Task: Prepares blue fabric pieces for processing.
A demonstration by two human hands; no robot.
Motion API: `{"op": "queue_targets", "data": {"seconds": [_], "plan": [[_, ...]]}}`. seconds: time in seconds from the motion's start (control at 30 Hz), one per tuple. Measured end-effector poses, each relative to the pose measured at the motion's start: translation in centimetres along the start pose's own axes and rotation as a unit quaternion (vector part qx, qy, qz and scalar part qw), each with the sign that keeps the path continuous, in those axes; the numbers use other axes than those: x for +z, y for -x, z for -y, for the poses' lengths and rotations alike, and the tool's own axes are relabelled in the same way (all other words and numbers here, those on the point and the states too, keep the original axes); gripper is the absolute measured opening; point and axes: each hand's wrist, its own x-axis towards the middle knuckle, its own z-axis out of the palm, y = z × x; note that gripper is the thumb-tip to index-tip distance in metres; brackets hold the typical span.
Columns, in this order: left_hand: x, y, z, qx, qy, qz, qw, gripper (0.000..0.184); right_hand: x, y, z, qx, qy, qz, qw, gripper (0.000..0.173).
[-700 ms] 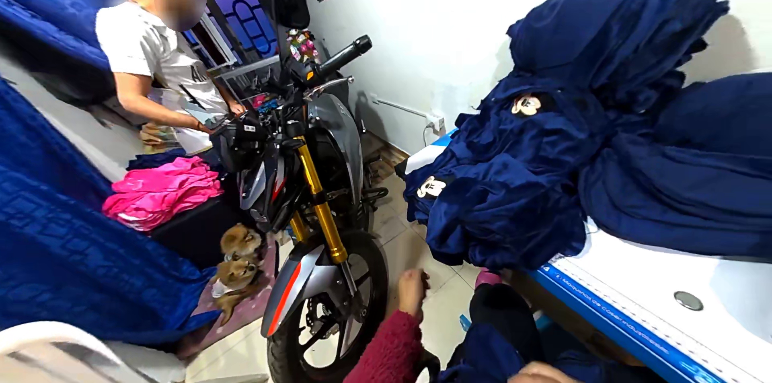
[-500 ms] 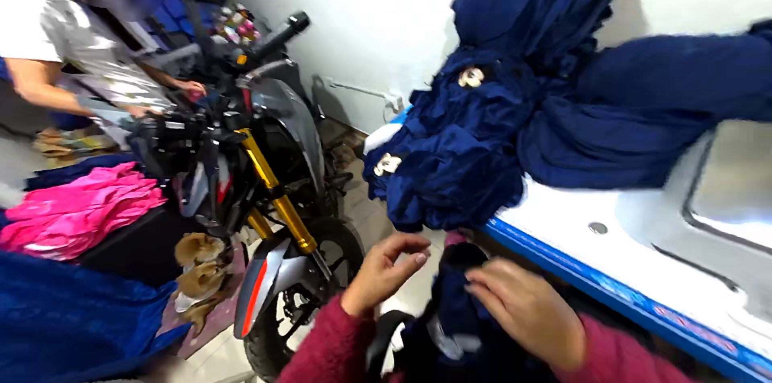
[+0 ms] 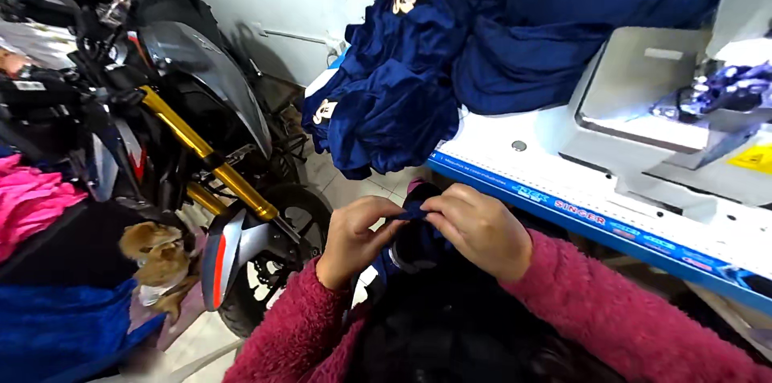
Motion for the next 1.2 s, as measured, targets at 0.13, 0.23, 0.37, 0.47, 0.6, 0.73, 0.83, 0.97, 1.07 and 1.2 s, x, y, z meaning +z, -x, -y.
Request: {"op": "queue_targets", "data": {"seconds": [0.13, 0.23, 0.37, 0.47, 0.6, 0.73, 0.83, 0.97, 1.07, 1.2], "plan": [[0.5, -0.1, -1.0, 0.051, -0.062, -0.012, 0.997, 0.009, -1.2, 0.6, 0.5, 0.035, -0.002, 0.010, 0.999, 0.020], [0.8, -0.5, -0.7, 0.049, -0.051, -0.001, 0.997, 0.010, -1.4, 0.6, 0.7, 0.038, 0.006, -0.005, 0.999, 0.019], [1.5, 0.0, -0.1, -0.062, 0.094, -0.016, 0.994, 0.009, -0.9, 0.5, 0.6, 0.063, 0.006, -0.014, 0.998, 0.017], [2.4, 0.8, 0.0, -0.211, 0.260, -0.021, 0.942, 0.009, -0.4, 0.9, 0.0, 0.097, -0.010, -0.001, 0.995, 0.017], [2.9, 0.6, 0.8, -0.242, 0.350, 0.010, 0.905, 0.013, -0.4, 1.3, -0.5, 0.137, -0.027, 0.005, 0.990, 0.014], [3.3, -0.2, 1.3, -0.188, 0.324, 0.033, 0.927, 0.014, -0.6, 1.6, -0.7, 0.184, -0.054, -0.001, 0.982, 0.013], [4.0, -0.8, 1.7, -0.114, 0.277, 0.026, 0.954, 0.011, -1.0, 2.4, -0.6, 0.234, -0.104, -0.012, 0.967, 0.019], [4.9, -1.2, 1.5, -0.089, 0.269, 0.024, 0.959, 0.011, -1.8, 3.3, -0.4, 0.268, -0.166, -0.031, 0.948, 0.028], [5.3, -1.5, 1.3, -0.096, 0.283, 0.038, 0.953, 0.011, -2.4, 3.8, -0.6, 0.282, -0.199, -0.032, 0.938, 0.042], [5.5, -1.7, 0.8, -0.114, 0.297, 0.069, 0.946, 0.012, -3.1, 4.0, -0.7, 0.269, -0.237, -0.033, 0.933, 0.042]]}}
